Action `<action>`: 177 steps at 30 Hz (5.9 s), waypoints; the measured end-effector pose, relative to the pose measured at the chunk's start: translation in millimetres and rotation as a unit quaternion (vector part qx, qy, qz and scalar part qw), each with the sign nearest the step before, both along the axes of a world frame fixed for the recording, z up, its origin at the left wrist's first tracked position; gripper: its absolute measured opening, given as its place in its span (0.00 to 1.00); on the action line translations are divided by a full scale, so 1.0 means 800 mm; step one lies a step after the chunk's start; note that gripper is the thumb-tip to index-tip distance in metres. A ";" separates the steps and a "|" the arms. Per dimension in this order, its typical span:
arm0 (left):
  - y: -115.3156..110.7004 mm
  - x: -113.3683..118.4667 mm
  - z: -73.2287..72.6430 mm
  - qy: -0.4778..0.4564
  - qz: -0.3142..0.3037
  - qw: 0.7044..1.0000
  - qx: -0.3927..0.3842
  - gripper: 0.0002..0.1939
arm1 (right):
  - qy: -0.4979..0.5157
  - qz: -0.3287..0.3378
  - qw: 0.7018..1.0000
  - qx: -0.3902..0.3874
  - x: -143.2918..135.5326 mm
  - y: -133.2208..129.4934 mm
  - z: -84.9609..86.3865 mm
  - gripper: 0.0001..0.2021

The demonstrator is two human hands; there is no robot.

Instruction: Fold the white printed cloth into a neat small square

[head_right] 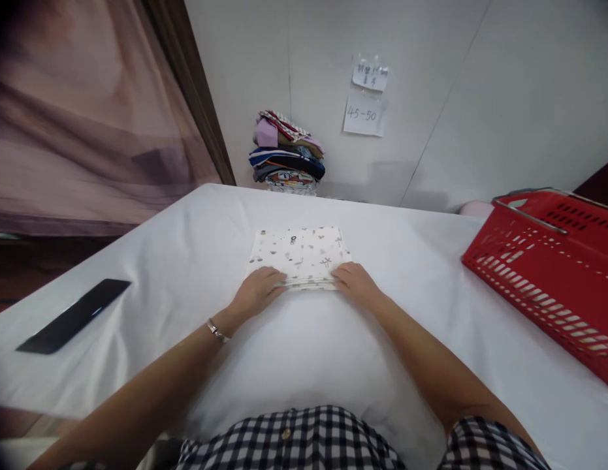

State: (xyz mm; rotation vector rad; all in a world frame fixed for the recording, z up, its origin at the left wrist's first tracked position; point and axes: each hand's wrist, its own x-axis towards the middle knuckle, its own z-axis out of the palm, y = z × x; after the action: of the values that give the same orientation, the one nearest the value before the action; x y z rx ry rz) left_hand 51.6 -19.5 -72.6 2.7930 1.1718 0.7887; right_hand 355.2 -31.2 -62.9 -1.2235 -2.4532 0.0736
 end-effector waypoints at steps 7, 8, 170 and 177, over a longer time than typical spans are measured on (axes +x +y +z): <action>0.001 0.007 0.001 -0.023 0.027 0.999 -0.038 0.07 | -0.023 -0.016 0.998 0.058 -0.004 -0.003 -0.012 0.12; 0.000 0.007 0.001 -0.028 0.029 0.998 -0.041 0.07 | -0.022 -0.020 0.998 0.063 -0.004 -0.004 -0.014 0.12; 0.054 -0.006 -0.012 0.010 0.268 0.934 -0.236 0.32 | -0.123 -0.233 0.959 -0.104 -0.076 0.146 -0.027 0.31; 0.052 -0.010 -0.006 -0.005 0.280 0.926 -0.253 0.32 | -0.114 -0.233 0.960 -0.103 -0.077 0.145 -0.025 0.31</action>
State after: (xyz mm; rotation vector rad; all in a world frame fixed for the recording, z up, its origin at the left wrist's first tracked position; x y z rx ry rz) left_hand 43.8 22.1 -77.5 2.0510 1.8828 0.4127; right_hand 293.6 84.7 -83.1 -1.9699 -2.3124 0.0580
